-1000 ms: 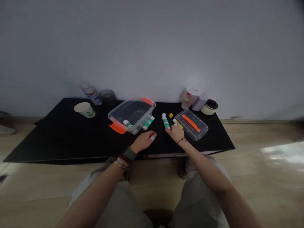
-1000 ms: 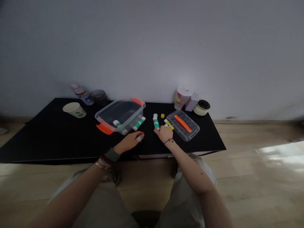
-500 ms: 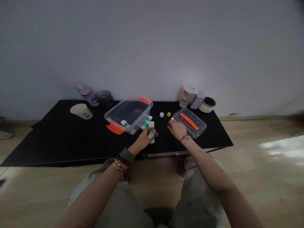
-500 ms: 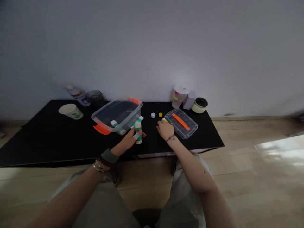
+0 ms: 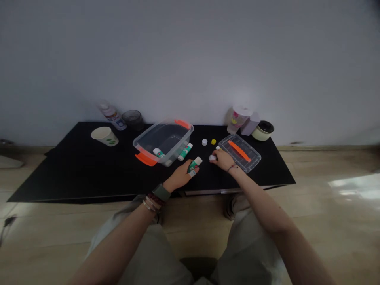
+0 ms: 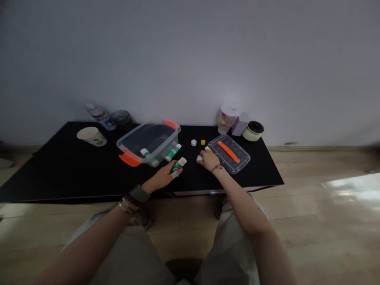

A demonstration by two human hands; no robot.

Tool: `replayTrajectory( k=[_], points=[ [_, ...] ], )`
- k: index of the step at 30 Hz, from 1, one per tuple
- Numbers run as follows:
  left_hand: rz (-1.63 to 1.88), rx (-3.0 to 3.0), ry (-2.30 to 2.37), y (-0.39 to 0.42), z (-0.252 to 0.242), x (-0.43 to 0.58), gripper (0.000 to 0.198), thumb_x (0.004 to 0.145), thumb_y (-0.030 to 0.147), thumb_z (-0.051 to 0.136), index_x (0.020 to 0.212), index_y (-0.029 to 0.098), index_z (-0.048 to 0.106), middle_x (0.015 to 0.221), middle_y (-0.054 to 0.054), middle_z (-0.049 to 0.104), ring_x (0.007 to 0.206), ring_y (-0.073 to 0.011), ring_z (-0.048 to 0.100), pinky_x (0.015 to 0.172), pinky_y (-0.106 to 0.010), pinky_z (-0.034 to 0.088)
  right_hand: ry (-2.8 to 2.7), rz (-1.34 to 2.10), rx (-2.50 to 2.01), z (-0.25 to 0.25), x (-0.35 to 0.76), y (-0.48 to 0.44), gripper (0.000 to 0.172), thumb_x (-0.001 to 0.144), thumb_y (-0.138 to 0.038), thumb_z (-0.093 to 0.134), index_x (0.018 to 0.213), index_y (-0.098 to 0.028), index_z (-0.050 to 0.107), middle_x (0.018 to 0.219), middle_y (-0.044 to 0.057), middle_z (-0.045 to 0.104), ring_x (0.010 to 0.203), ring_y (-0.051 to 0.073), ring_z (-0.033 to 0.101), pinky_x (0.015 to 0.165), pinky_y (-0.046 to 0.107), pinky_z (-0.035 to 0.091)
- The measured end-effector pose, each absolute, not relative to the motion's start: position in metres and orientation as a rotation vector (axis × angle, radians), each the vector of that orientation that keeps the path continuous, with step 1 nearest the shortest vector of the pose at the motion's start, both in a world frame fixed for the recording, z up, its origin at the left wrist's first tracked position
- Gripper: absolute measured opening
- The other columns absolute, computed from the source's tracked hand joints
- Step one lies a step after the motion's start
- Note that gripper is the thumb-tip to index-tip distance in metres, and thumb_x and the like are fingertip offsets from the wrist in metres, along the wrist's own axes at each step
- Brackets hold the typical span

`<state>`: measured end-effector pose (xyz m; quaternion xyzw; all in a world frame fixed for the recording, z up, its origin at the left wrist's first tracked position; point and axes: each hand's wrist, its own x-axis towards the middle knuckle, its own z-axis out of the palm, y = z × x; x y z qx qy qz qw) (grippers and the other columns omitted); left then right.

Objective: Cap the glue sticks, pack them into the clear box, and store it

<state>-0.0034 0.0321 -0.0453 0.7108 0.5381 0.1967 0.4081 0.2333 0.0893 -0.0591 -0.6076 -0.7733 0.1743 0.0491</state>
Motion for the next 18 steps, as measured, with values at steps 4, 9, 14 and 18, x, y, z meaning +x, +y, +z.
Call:
replayTrajectory(
  k=[4, 9, 14, 18],
  points=[
    [0.443, 1.804, 1.35, 0.032, -0.045, -0.003, 0.037, 0.089, 0.05, 0.047, 0.109, 0.019, 0.053, 0.093, -0.007, 0.067, 0.084, -0.0246, 0.065, 0.076, -0.034, 0.047, -2.161, 1.051, -1.394, -0.049, 0.234, 0.085, 0.032, 0.079, -0.031, 0.075, 0.103, -0.017, 0.059, 0.086, 0.0, 0.064, 0.072, 0.012, 0.057, 0.068, 0.025, 0.045],
    [0.448, 1.832, 1.316, 0.032, -0.047, -0.002, 0.037, 0.09, 0.049, 0.048, 0.111, 0.019, 0.053, 0.094, -0.007, 0.067, 0.083, -0.0236, 0.064, 0.075, -0.034, 0.046, -2.055, 1.166, -1.214, -0.041, 0.235, 0.078, 0.035, 0.075, -0.033, 0.077, 0.102, -0.017, 0.061, 0.084, -0.001, 0.062, 0.07, 0.012, 0.053, 0.065, 0.025, 0.043],
    [0.444, 1.881, 1.256, 0.03, -0.044, -0.001, 0.036, 0.092, 0.05, 0.045, 0.108, 0.02, 0.055, 0.093, -0.005, 0.066, 0.081, -0.0215, 0.063, 0.074, -0.032, 0.047, -2.053, 1.191, -1.105, -0.042, 0.232, 0.076, 0.037, 0.076, -0.035, 0.077, 0.105, -0.017, 0.066, 0.087, 0.001, 0.064, 0.07, 0.012, 0.052, 0.066, 0.025, 0.044],
    [0.395, 1.832, 1.213, 0.028, -0.039, -0.002, 0.037, 0.092, 0.053, 0.044, 0.104, 0.02, 0.055, 0.082, -0.003, 0.065, 0.075, -0.0198, 0.062, 0.07, -0.03, 0.046, -2.05, 1.2, -1.087, -0.041, 0.23, 0.074, 0.04, 0.077, -0.038, 0.077, 0.11, -0.018, 0.068, 0.086, 0.001, 0.064, 0.07, 0.011, 0.052, 0.064, 0.023, 0.043]
  ],
)
